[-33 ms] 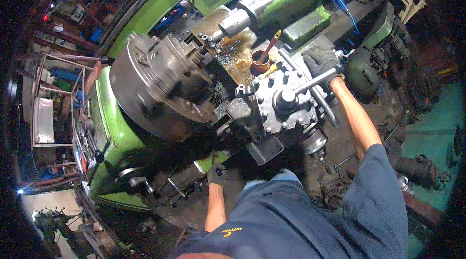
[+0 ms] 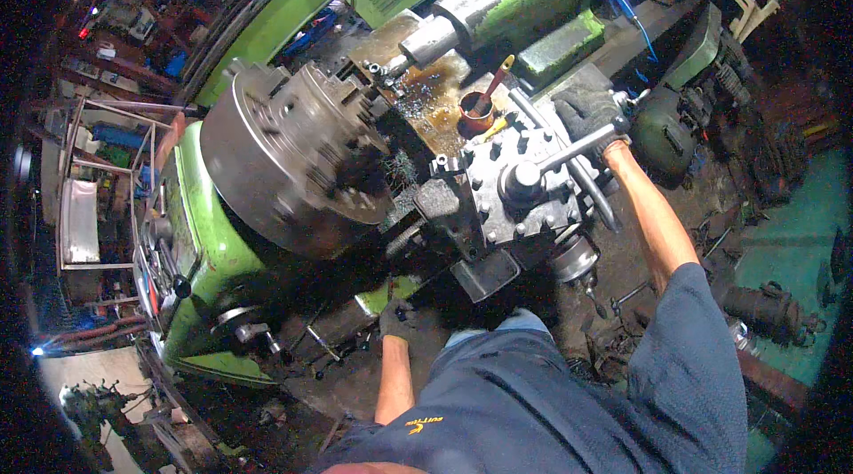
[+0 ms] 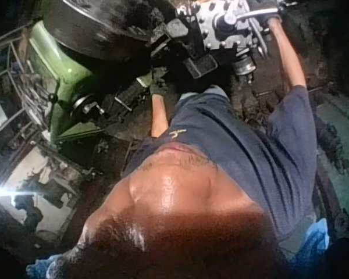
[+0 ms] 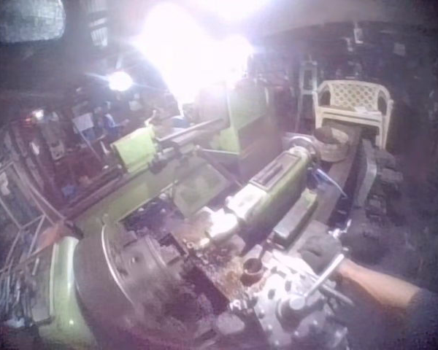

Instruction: The person operates a green industrial lathe, using a brush to apply lubricant to the workpiece and adjusting the machine's controls. They manipulate the tool post and levers to position the cutting tool against the rotating metal part, then remove the finished piece and place it on a nearby surface.

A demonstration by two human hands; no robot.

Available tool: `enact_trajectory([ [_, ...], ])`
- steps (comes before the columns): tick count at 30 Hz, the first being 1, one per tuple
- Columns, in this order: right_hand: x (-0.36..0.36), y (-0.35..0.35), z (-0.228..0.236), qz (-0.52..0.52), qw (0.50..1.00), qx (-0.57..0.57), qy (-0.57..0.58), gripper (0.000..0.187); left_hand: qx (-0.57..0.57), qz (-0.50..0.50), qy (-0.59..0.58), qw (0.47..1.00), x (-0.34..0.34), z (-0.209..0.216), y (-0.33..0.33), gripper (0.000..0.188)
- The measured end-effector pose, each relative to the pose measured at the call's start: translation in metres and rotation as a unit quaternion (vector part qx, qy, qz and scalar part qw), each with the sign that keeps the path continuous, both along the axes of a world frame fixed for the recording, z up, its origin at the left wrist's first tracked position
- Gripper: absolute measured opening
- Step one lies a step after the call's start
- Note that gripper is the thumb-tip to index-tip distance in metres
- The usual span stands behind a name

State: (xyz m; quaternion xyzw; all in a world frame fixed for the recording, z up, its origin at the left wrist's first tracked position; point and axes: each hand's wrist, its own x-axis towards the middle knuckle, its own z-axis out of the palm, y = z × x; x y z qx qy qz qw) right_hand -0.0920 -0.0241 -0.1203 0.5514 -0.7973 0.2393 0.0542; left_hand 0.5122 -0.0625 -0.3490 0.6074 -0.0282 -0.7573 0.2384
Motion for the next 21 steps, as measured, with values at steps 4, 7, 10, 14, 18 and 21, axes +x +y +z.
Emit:
enact_trajectory([
  [4, 0.001, 0.0, 0.001, 0.009, 1.0, -0.008, -0.007, 0.031, -0.003, 0.024, -0.002, 1.0, 0.001, -0.006, 0.001, 0.015],
  [7, -0.003, 0.0, -0.004, 0.012, 1.0, -0.012, -0.016, 0.032, 0.011, 0.02, -0.002, 1.0, -0.001, -0.001, 0.0, 0.015],
  [10, -0.007, 0.002, -0.01, 0.003, 1.0, 0.001, -0.018, 0.032, 0.011, -0.002, -0.009, 1.0, -0.007, 0.011, -0.001, 0.014],
  [14, -0.006, 0.001, -0.011, 0.008, 1.0, -0.013, -0.013, 0.031, 0.017, 0.012, -0.017, 1.0, -0.004, 0.009, 0.0, 0.013],
  [18, -0.005, 0.001, -0.009, 0.012, 1.0, -0.012, -0.012, 0.031, -0.003, 0.016, -0.023, 1.0, -0.008, 0.017, 0.002, 0.011],
  [21, -0.005, 0.0, -0.008, 0.012, 1.0, -0.01, -0.016, 0.031, 0.004, 0.013, -0.016, 1.0, -0.006, 0.014, 0.001, 0.011],
])
